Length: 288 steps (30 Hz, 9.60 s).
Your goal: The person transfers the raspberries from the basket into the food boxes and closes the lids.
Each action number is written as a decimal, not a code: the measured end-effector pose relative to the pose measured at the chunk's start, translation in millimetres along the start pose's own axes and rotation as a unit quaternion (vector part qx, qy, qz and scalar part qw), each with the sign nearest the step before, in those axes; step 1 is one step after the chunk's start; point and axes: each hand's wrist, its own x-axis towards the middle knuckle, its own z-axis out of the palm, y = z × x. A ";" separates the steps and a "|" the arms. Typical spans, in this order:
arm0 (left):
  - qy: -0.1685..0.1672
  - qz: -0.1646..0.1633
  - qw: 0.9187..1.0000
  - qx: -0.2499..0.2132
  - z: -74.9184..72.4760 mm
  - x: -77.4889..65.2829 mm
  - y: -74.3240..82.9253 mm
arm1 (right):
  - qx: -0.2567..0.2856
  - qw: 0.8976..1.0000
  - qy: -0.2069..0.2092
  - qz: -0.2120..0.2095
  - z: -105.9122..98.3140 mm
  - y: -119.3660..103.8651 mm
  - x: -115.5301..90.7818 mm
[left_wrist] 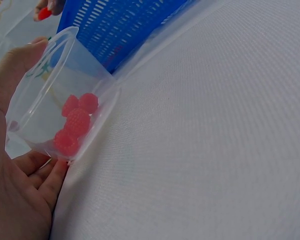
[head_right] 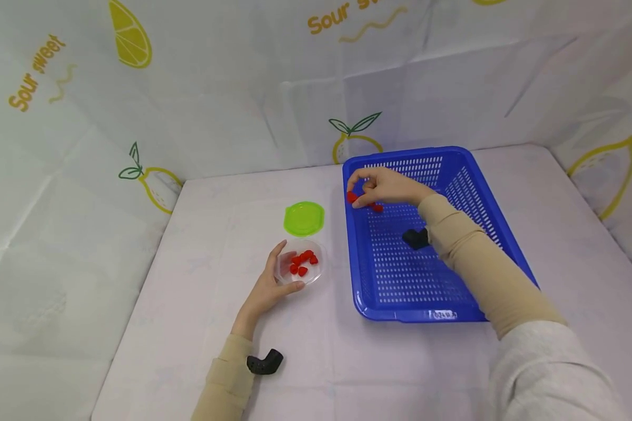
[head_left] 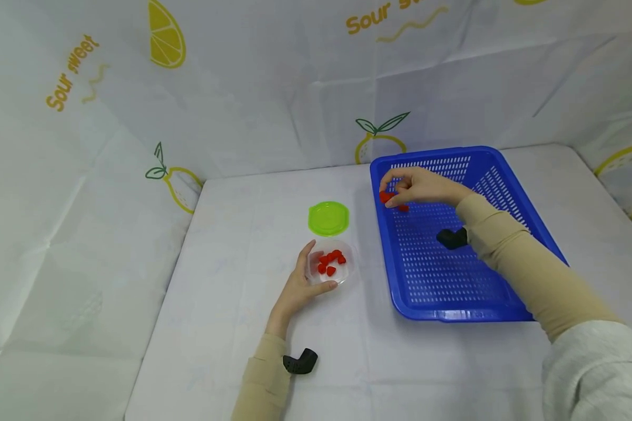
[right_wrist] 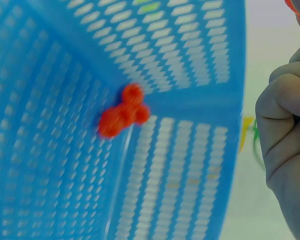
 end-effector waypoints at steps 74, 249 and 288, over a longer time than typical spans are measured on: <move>0.004 -0.026 1.000 0.004 0.9 -2.7 1.1 | -0.196 0.948 -0.249 -0.031 125.4 -59.7 74.1; -0.017 0.003 1.000 -0.013 -5.1 -17.8 41.2 | -0.060 0.994 -0.085 -0.040 9.9 -28.4 3.5; 0.001 -0.024 1.000 -0.005 0.6 -2.3 3.2 | -0.097 0.961 -0.251 -0.062 103.0 -63.7 66.6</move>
